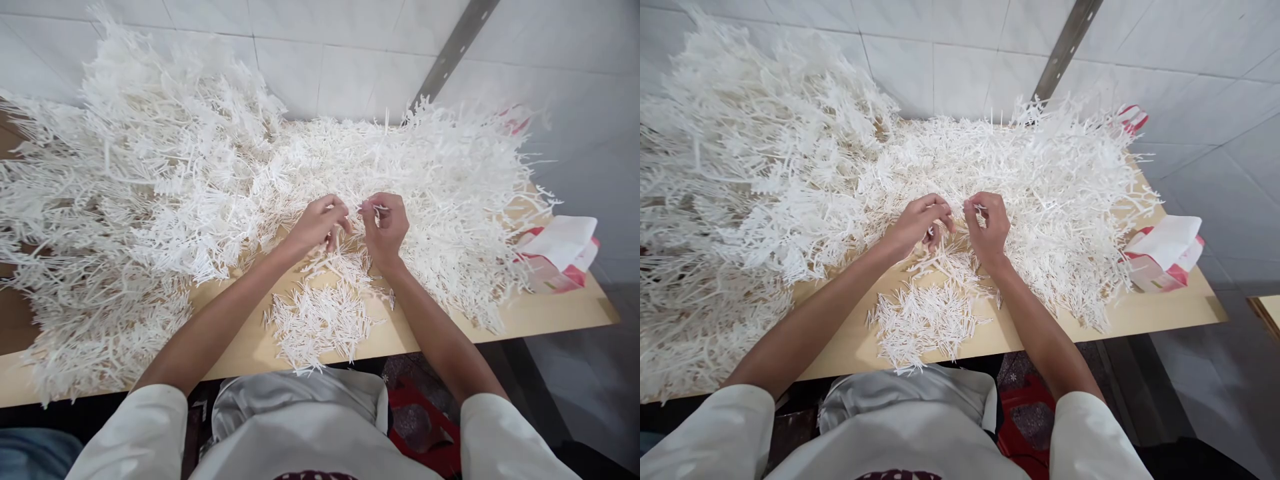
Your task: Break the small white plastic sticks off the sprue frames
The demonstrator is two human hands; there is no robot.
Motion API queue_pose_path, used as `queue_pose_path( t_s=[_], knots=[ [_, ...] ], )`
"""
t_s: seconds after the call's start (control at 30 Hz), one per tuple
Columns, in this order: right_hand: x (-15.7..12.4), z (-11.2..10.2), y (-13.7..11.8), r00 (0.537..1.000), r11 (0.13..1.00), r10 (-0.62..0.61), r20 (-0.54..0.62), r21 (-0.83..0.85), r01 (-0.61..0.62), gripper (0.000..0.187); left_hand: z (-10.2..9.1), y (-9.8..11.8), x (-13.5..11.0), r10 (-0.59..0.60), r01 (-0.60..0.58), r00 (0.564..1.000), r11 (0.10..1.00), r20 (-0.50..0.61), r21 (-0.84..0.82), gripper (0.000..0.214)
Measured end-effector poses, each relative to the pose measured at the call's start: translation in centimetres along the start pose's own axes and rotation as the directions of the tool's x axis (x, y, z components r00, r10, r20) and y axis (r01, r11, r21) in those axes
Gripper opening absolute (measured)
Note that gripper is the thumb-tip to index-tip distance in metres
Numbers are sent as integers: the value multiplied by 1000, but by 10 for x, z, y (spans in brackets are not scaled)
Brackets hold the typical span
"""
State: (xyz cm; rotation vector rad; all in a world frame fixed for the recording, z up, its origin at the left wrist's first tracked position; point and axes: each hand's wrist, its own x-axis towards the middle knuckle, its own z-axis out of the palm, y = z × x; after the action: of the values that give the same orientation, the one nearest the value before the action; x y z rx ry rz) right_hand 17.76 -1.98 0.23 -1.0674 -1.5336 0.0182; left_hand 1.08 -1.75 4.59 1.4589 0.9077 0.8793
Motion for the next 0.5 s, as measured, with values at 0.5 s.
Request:
queue_pose_path(
  t_s=[0.5],
  knots=[
    [2, -3, -9, 928, 977, -188, 322, -34, 210, 6, 4, -37, 1, 228, -156, 906, 963, -356, 219, 37]
  ],
)
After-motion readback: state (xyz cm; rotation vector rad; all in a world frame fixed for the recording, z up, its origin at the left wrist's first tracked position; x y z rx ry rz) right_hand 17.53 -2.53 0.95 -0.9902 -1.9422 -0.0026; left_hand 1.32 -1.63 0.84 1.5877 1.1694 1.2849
